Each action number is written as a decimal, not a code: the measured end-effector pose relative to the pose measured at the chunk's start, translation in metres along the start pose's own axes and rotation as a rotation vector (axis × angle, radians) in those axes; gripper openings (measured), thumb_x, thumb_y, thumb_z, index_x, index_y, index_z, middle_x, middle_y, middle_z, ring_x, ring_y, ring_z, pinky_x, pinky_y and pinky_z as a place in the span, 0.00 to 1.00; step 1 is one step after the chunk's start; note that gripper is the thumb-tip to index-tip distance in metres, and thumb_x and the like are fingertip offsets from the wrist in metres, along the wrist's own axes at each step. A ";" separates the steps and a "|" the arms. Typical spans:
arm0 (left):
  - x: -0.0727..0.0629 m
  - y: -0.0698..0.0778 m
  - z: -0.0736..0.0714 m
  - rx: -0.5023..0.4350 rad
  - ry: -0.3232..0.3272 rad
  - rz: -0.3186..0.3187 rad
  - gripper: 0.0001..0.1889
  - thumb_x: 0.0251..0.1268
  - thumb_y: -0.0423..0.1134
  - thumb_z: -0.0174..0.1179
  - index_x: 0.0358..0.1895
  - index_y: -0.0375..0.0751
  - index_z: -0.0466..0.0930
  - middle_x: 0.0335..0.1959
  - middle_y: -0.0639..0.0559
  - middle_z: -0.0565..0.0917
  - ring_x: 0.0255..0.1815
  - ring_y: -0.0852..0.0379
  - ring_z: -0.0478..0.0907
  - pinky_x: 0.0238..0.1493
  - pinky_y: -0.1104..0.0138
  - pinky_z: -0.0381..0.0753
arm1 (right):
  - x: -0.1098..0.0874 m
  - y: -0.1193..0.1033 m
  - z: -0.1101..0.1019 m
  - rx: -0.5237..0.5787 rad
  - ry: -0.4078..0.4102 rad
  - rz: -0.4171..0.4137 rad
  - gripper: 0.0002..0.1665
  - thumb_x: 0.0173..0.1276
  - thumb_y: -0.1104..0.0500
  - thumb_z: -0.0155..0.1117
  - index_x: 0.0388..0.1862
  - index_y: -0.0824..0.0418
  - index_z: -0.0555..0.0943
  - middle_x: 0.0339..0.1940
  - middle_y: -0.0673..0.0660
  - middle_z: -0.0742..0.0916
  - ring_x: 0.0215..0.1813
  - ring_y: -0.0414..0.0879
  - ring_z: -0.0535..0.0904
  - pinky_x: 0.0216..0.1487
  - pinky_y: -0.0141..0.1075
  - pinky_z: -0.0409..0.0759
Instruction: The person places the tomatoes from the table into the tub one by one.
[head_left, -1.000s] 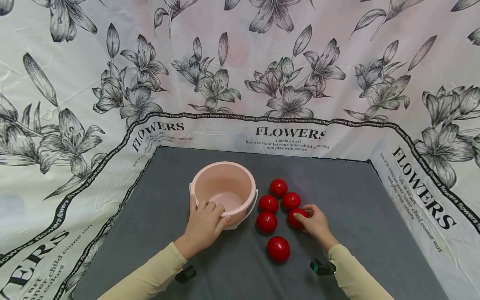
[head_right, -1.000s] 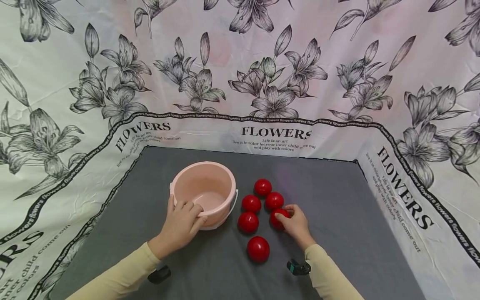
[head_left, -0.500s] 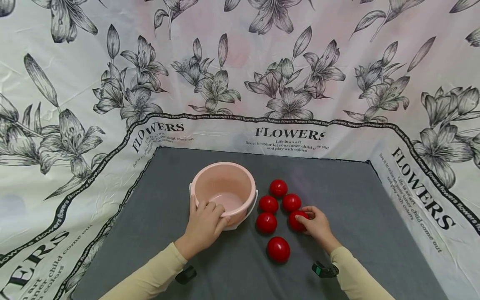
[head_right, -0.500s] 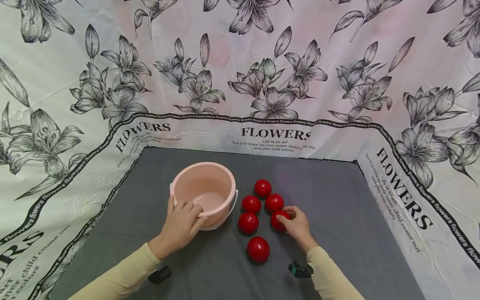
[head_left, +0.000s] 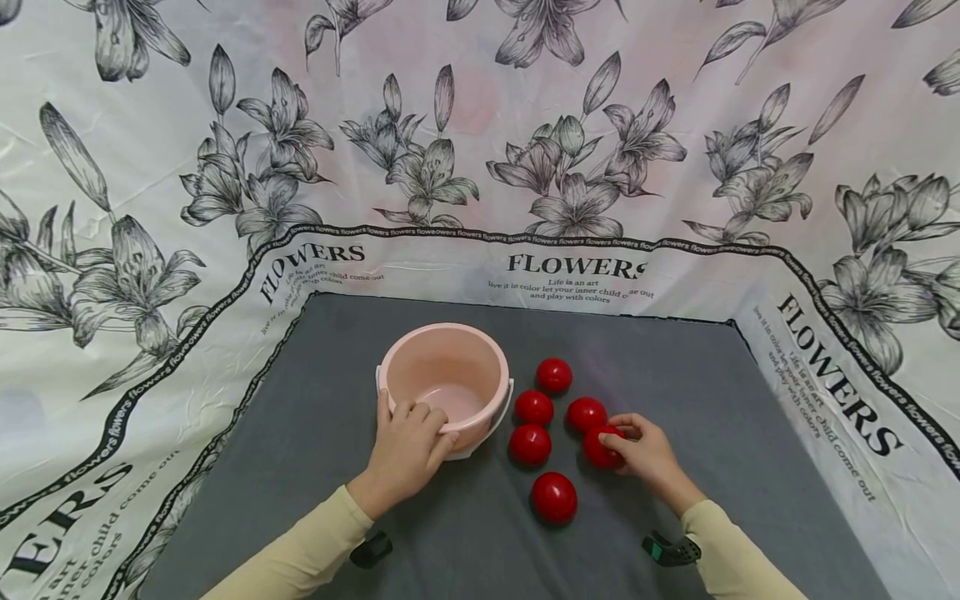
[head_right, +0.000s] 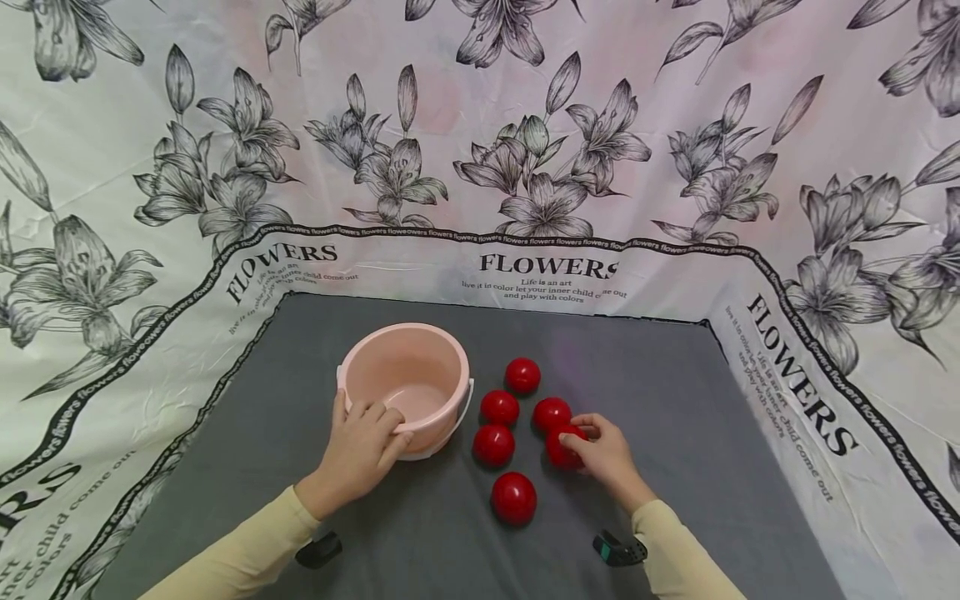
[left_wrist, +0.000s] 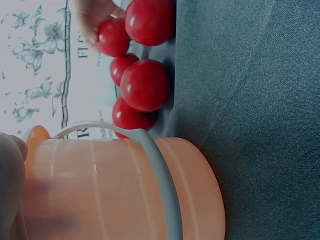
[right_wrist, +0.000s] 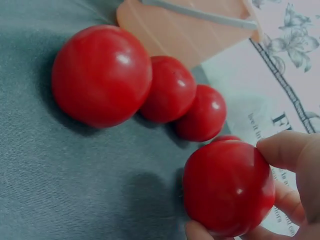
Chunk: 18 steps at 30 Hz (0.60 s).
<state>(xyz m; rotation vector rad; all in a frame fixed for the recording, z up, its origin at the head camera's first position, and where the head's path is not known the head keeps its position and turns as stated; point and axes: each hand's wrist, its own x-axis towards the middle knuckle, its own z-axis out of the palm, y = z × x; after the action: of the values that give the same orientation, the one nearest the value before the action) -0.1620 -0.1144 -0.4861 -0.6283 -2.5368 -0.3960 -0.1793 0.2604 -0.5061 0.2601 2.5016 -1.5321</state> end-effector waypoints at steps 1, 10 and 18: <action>0.000 0.000 0.000 -0.001 0.004 0.001 0.10 0.68 0.50 0.61 0.36 0.48 0.77 0.34 0.50 0.82 0.45 0.44 0.76 0.68 0.22 0.53 | -0.001 -0.002 -0.002 0.004 -0.001 -0.006 0.28 0.72 0.55 0.65 0.65 0.68 0.71 0.63 0.74 0.79 0.44 0.48 0.82 0.39 0.45 0.89; 0.000 0.001 0.000 0.002 0.020 0.009 0.10 0.68 0.50 0.62 0.35 0.48 0.77 0.33 0.50 0.82 0.44 0.44 0.76 0.67 0.22 0.54 | -0.002 -0.028 -0.012 -0.001 -0.008 -0.067 0.28 0.73 0.56 0.64 0.65 0.67 0.71 0.65 0.72 0.78 0.50 0.50 0.81 0.40 0.41 0.89; 0.000 0.001 0.001 0.018 0.011 0.002 0.11 0.68 0.51 0.61 0.35 0.49 0.77 0.34 0.50 0.82 0.44 0.45 0.76 0.68 0.23 0.54 | 0.005 -0.077 -0.017 -0.013 -0.019 -0.173 0.27 0.73 0.56 0.64 0.66 0.66 0.72 0.65 0.71 0.79 0.45 0.44 0.82 0.38 0.38 0.88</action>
<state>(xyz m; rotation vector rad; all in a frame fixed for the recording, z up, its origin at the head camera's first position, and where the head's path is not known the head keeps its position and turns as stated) -0.1618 -0.1136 -0.4868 -0.6198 -2.5261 -0.3750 -0.2044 0.2417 -0.4339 0.0269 2.5770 -1.5705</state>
